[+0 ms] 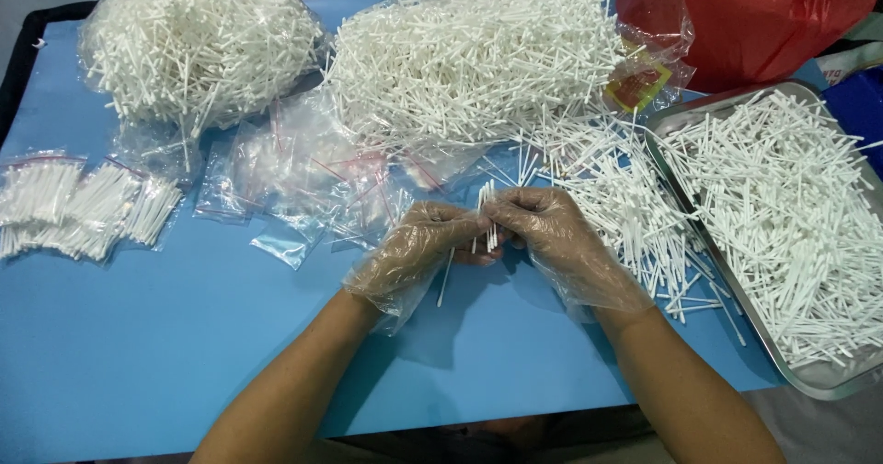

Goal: The person, wearing clear gloves, sorts and bundles cotton swabs from a pile on a blue table. The person gathers several swabs at a time, aligns them by hand, and places the small bundles back onto the table.

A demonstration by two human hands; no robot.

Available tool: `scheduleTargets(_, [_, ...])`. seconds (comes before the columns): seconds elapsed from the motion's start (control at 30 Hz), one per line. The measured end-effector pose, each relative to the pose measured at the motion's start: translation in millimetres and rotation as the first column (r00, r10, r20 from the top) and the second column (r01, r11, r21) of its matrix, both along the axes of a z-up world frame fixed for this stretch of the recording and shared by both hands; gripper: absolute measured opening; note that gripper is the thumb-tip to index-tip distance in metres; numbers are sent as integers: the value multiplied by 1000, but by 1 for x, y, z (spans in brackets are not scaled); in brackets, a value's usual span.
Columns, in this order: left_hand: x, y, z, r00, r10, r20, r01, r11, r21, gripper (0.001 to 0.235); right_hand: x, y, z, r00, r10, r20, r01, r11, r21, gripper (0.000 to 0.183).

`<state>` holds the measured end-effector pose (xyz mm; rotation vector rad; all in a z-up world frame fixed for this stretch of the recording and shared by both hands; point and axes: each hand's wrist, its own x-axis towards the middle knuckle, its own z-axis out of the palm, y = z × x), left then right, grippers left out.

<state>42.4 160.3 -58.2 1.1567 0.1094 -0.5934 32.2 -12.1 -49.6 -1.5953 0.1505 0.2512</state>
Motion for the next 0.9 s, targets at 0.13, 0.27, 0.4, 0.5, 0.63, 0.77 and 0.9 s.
scheduleTargets(0.13, [5,2,-11,1000,-17,5,17,1000,11,27,2,-7,-13,999,16,-33,-15,1000,16,21])
scheduleTargets(0.27, [3,3,-5,999,-34,14,34,998,52,28,2,-6,-15,999,45,-29,-44,998,38,22])
scheduleTargets(0.4, [3,5,-5,999,-40,26,38,996,81,25,-2,-1,-5,999,20,-34,-19,998,55,18])
scheduleTargets(0.5, [2,7,9,993,-85,85,73,989,128,29,-2,3,-6,999,-22,29,20,996,81,20])
scheduleTargets(0.63, [5,3,7,998,65,9,-65,998,-8,32,0,-6,-13,993,-64,98,63,998,8,21])
scheduleTargets(0.77, [22,5,-25,1000,-3,-26,2,998,-64,65,-4,-12,-7,960,120,251,-31,943,-332,16])
scheduleTargets(0.9, [27,8,-40,994,-62,-90,50,989,-136,90,0,-11,-37,498,561,662,-11,767,-642,11])
